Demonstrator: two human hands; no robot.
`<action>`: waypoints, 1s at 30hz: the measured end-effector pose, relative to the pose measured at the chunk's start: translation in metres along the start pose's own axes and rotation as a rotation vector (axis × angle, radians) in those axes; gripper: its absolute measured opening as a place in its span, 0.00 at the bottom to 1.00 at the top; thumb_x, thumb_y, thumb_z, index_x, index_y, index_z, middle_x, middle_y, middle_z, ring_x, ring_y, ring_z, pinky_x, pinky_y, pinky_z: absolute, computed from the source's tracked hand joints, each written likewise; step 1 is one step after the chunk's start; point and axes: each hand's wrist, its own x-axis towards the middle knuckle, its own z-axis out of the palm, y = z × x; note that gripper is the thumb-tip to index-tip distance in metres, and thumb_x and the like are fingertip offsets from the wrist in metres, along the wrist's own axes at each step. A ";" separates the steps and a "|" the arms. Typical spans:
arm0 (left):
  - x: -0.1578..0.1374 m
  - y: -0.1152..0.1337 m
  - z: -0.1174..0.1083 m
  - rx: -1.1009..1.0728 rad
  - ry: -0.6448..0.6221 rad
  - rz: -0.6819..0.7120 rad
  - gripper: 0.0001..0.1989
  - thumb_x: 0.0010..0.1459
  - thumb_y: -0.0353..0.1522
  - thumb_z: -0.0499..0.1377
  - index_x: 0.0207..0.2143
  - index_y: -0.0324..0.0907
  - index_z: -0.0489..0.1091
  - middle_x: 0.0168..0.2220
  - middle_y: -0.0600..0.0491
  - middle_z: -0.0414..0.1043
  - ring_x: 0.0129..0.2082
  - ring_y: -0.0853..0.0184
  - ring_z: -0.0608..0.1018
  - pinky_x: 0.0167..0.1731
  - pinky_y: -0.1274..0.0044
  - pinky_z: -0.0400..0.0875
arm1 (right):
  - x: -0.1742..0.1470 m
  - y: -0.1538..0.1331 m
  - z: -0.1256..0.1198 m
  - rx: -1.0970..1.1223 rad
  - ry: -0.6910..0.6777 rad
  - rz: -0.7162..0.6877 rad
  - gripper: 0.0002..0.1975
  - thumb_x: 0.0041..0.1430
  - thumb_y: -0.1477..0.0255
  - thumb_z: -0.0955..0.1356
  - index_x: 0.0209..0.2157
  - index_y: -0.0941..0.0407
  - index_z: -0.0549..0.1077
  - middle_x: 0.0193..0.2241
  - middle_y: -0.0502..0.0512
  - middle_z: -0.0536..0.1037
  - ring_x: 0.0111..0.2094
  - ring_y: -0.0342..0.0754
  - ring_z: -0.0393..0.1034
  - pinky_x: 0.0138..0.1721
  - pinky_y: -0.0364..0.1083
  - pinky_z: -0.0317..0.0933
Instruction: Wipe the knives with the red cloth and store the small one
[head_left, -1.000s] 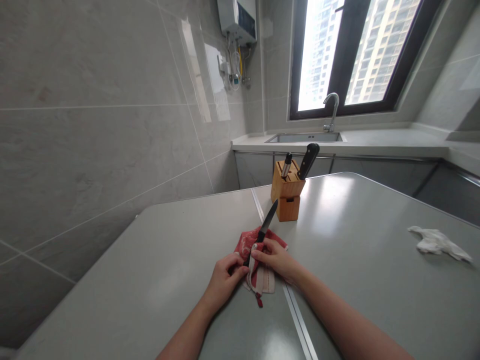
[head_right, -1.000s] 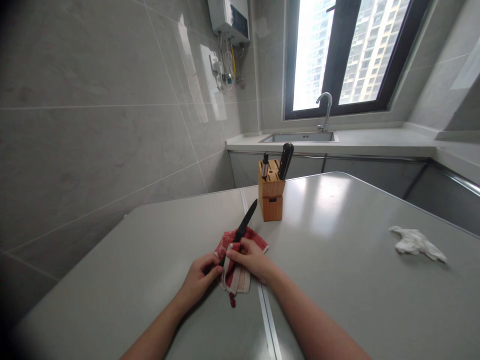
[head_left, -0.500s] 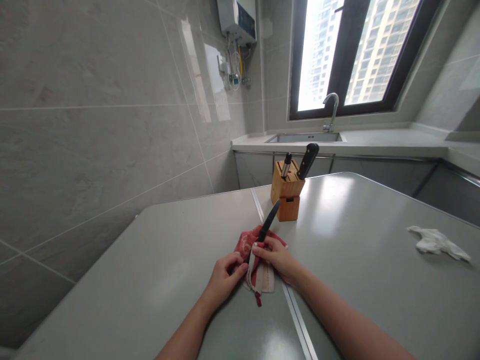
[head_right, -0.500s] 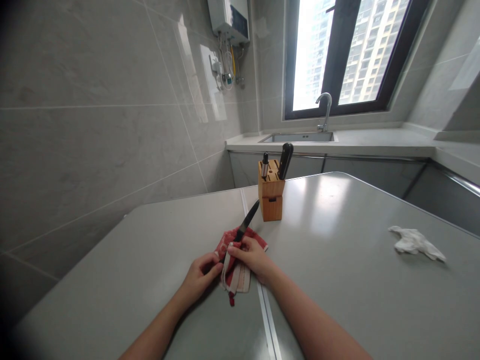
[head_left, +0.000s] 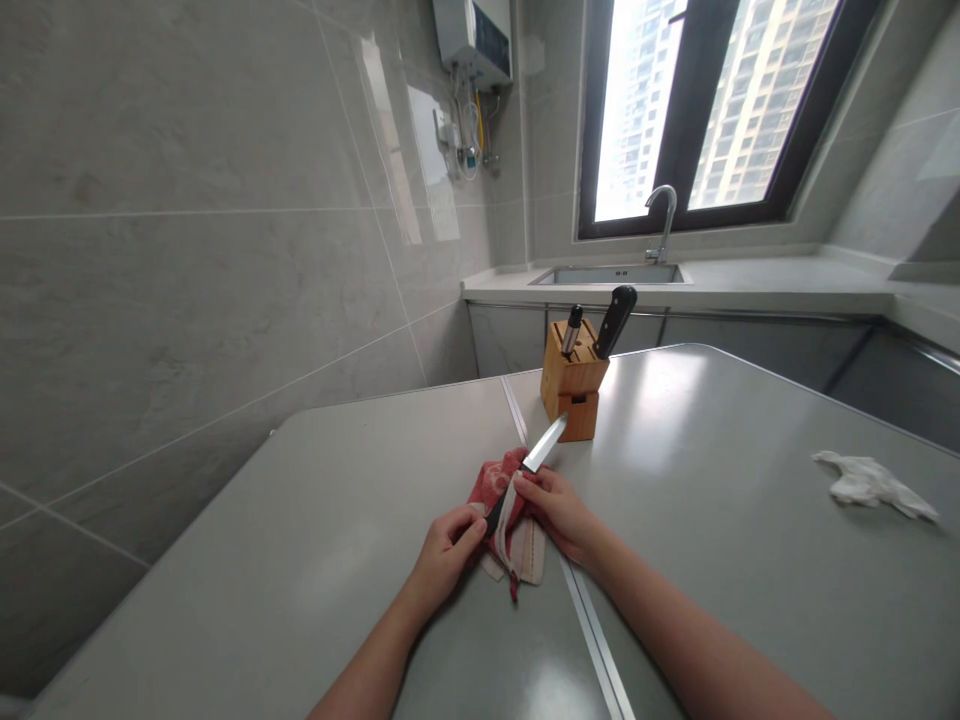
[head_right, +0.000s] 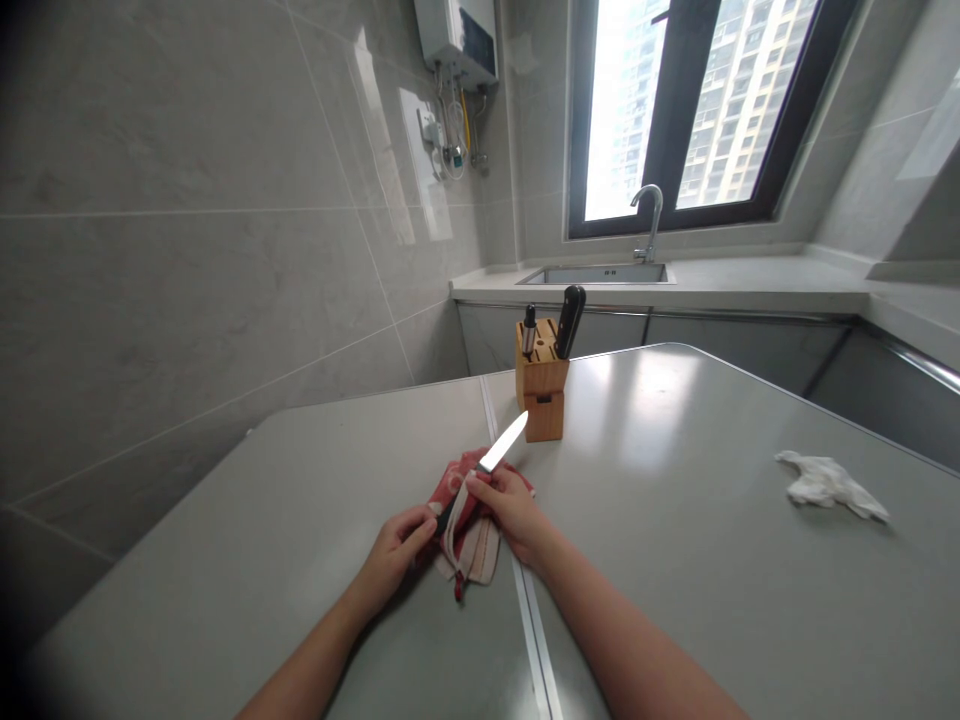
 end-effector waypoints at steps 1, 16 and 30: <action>0.000 0.000 0.000 -0.021 -0.006 -0.012 0.18 0.57 0.42 0.53 0.23 0.39 0.60 0.21 0.59 0.55 0.22 0.73 0.60 0.23 0.81 0.54 | 0.000 0.000 0.000 0.007 -0.006 0.000 0.16 0.46 0.65 0.73 0.34 0.59 0.72 0.29 0.53 0.77 0.30 0.46 0.71 0.37 0.46 0.63; 0.000 -0.003 0.003 0.031 0.000 0.039 0.15 0.55 0.41 0.56 0.36 0.38 0.67 0.26 0.56 0.64 0.23 0.72 0.63 0.24 0.82 0.58 | 0.001 0.001 -0.004 -0.037 0.076 0.009 0.17 0.46 0.62 0.73 0.33 0.59 0.71 0.27 0.52 0.76 0.27 0.45 0.70 0.32 0.45 0.63; 0.000 -0.007 0.002 0.044 0.048 0.040 0.12 0.54 0.39 0.58 0.35 0.40 0.64 0.23 0.59 0.60 0.23 0.72 0.63 0.24 0.82 0.57 | 0.001 0.001 -0.006 -0.041 0.007 0.002 0.15 0.48 0.65 0.72 0.35 0.58 0.71 0.30 0.53 0.77 0.31 0.47 0.71 0.35 0.45 0.63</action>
